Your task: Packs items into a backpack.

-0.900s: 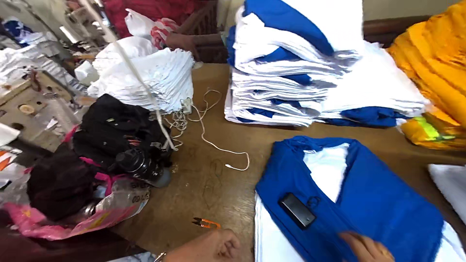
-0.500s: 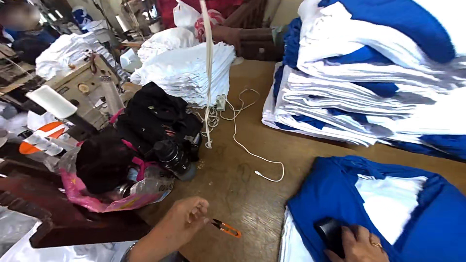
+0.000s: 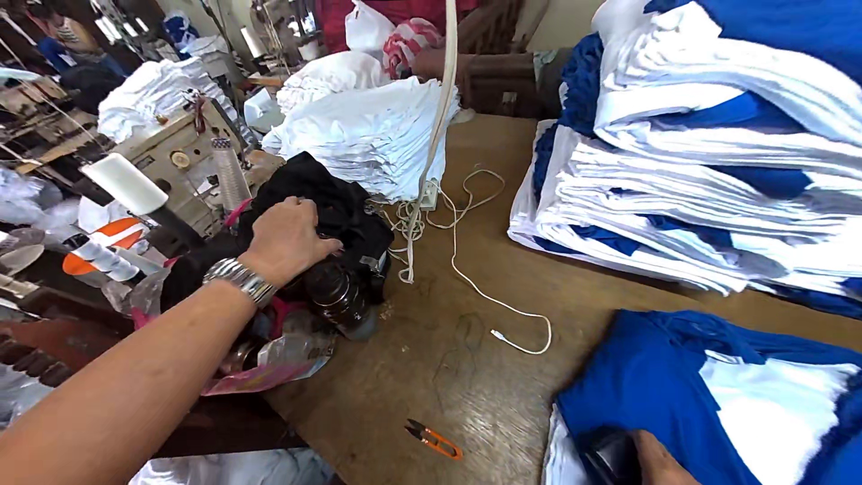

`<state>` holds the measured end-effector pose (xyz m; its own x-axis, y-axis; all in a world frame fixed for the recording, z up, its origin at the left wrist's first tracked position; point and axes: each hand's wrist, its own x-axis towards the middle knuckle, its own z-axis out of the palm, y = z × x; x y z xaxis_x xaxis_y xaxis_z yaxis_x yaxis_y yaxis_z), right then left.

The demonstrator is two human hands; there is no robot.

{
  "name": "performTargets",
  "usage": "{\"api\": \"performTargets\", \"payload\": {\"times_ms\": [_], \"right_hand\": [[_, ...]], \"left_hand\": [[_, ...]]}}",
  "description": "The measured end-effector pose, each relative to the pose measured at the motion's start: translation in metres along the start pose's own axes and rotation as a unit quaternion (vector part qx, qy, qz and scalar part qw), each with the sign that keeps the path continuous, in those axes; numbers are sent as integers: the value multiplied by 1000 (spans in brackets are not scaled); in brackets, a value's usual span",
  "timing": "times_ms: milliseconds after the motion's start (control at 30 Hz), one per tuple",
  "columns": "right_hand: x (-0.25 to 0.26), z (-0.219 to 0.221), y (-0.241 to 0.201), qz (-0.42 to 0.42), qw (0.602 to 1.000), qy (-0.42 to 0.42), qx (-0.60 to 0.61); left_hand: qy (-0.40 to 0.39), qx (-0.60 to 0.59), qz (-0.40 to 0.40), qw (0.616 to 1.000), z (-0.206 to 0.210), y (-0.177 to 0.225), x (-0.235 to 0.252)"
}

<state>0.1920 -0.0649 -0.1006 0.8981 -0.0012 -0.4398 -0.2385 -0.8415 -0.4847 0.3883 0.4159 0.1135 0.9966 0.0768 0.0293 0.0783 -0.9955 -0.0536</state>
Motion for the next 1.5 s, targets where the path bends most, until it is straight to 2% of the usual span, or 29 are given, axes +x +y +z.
{"api": "performTargets", "payload": {"times_ms": [100,200,333,467,567,700,767,867,1000,1100,1167,1233,1300,1367,1500], "right_hand": [[2,-17,-20,-25,998,-55,31],[9,-28,-28,-77,980,-150,104],[29,-25,-53,-204,906,-271,255],[60,-25,-127,-336,830,-345,283],[85,-21,-191,-402,760,-379,343],[111,-22,-267,-407,729,-364,413],[125,-19,-297,-397,702,-361,468],[144,-13,-329,-408,645,-367,532],[164,-9,-361,-403,640,-321,571],[178,-7,-378,-400,645,-296,580],[183,-4,-386,-392,636,-302,592],[188,-2,-395,-395,644,-294,585],[191,1,-406,-393,658,-288,574],[192,4,-416,-370,679,-289,564],[197,6,-432,-323,748,-266,516]], "left_hand": [[-68,46,-53,995,20,4,35],[-105,41,-73,991,24,2,51],[-132,42,-76,987,20,1,58],[-126,53,-63,989,21,-6,67],[-128,59,-19,990,19,-5,66],[-113,133,93,980,27,0,56],[-126,138,103,977,27,-1,57],[-94,119,150,977,29,-13,61],[-84,53,170,980,36,-32,69],[-73,-46,202,975,34,-59,81],[-78,-118,195,971,28,-74,87],[-50,-146,176,972,24,-86,91],[7,-119,174,977,26,-97,99],[27,-68,143,987,24,-114,112],[52,-53,-3,997,8,-168,139]]}}
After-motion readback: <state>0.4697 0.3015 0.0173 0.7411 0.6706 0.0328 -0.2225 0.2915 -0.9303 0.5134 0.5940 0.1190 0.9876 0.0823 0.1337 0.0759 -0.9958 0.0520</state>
